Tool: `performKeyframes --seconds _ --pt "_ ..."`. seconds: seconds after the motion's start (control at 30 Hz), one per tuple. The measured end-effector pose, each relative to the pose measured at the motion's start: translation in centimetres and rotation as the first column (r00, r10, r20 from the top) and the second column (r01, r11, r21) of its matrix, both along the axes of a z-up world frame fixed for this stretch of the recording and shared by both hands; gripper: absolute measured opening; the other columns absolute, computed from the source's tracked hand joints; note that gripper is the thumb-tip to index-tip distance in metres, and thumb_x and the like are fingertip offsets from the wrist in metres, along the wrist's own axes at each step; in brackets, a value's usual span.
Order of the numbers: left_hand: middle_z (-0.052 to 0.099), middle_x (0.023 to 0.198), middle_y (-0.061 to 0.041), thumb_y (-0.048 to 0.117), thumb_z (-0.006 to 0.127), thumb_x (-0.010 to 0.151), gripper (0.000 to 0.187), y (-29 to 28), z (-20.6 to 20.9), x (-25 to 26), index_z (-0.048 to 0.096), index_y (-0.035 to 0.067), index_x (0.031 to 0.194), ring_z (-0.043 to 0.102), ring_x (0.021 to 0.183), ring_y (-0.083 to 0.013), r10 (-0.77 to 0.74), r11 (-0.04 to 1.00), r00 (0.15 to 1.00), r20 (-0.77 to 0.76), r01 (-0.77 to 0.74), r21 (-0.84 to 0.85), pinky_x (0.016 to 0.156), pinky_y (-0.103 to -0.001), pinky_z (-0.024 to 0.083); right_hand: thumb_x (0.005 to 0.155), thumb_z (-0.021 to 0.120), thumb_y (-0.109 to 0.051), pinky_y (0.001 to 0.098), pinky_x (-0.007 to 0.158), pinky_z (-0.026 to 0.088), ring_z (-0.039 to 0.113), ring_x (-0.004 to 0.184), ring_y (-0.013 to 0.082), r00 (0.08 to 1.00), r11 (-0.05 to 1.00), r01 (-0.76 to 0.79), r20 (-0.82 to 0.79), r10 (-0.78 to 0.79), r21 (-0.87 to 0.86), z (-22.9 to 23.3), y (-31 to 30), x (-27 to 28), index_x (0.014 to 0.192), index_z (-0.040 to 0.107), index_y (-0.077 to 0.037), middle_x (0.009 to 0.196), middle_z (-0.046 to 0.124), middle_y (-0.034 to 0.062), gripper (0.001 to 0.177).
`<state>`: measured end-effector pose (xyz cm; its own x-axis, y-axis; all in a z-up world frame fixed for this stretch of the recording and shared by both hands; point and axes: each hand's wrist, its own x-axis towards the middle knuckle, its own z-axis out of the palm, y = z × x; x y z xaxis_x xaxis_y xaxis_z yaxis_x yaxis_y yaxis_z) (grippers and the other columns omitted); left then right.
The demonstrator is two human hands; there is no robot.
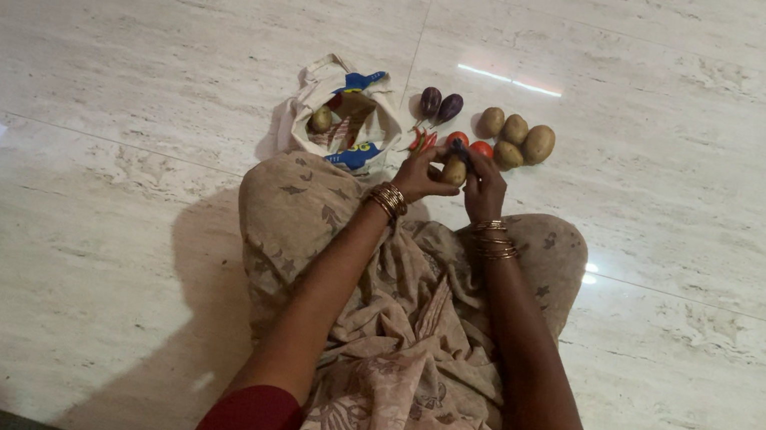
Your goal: The person sits on the floor and peels vegetables using a small knife. They peel red chilies and a potato, placing the peeled items on the floor next to other vegetables like tomatoes and eggplants.
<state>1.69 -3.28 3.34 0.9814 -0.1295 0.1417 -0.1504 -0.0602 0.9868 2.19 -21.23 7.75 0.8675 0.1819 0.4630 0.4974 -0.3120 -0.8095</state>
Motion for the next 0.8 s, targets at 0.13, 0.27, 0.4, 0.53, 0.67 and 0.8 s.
performKeyframes --seconds 0.13,0.27,0.4,0.53,0.67,0.8 --pt "0.065 0.131 -0.009 0.019 0.096 0.067 0.089 0.7 -1.5 0.7 0.050 0.009 0.143 0.074 0.103 -0.0183 0.137 0.987 0.990 -0.032 -0.134 0.083 0.087 -0.034 0.062 0.092 0.058 0.006 0.0373 0.088 0.058 0.071 0.107 0.0291 0.985 0.992 -0.010 0.169 0.031 -0.125 1.9 0.5 -2.1 0.135 0.067 -0.014 0.123 0.069 0.0120 0.048" --pt "0.066 0.131 -0.014 0.010 0.095 0.071 0.081 1.3 -4.6 2.2 0.051 0.008 0.139 0.067 0.118 -0.0220 0.229 0.967 0.969 0.094 -0.215 -0.136 0.094 -0.035 0.061 0.094 0.060 0.005 0.0377 0.086 0.058 0.069 0.112 0.0294 0.964 0.964 0.002 0.256 0.068 -0.265 3.3 0.9 -3.8 0.133 0.068 -0.018 0.131 0.065 0.0096 0.046" --pt "0.064 0.132 -0.015 0.005 0.094 0.071 0.083 1.7 -5.9 2.8 0.047 0.008 0.140 0.066 0.116 -0.0207 0.232 0.942 0.971 0.055 -0.210 -0.263 0.095 -0.034 0.061 0.093 0.059 0.004 0.0377 0.087 0.059 0.070 0.113 0.0278 0.959 0.952 0.004 0.272 0.083 -0.305 3.7 1.2 -4.4 0.131 0.069 -0.020 0.133 0.064 0.0094 0.047" --pt "0.064 0.135 -0.012 0.008 0.092 0.072 0.081 1.4 -4.4 1.6 0.049 0.009 0.141 0.070 0.110 -0.0165 0.121 0.963 0.992 0.034 -0.109 -0.246 0.088 -0.033 0.065 0.093 0.060 0.003 0.0377 0.085 0.059 0.069 0.112 0.0288 0.963 0.954 0.043 0.266 0.039 -0.297 2.6 0.9 -3.6 0.130 0.069 -0.020 0.131 0.066 0.0091 0.045" --pt "0.069 0.128 -0.011 0.011 0.096 0.068 0.086 0.9 -1.9 0.3 0.053 0.008 0.143 0.072 0.091 -0.0156 0.090 0.995 0.996 0.014 -0.090 0.033 0.079 -0.031 0.062 0.096 0.060 0.004 0.0392 0.089 0.058 0.069 0.112 0.0307 0.969 0.976 0.027 0.247 0.028 -0.216 -0.2 0.0 -1.1 0.135 0.069 -0.017 0.128 0.067 0.0104 0.045" --pt "0.067 0.129 -0.009 0.012 0.096 0.068 0.086 0.4 -1.2 0.0 0.052 0.006 0.142 0.071 0.090 -0.0147 0.042 0.999 0.999 0.014 -0.042 -0.018 0.078 -0.031 0.063 0.096 0.060 0.005 0.0370 0.088 0.059 0.073 0.105 0.0247 0.998 0.998 -0.038 0.048 0.040 -0.043 -2.5 -0.5 0.7 0.134 0.069 -0.016 0.121 0.070 0.0085 0.044"
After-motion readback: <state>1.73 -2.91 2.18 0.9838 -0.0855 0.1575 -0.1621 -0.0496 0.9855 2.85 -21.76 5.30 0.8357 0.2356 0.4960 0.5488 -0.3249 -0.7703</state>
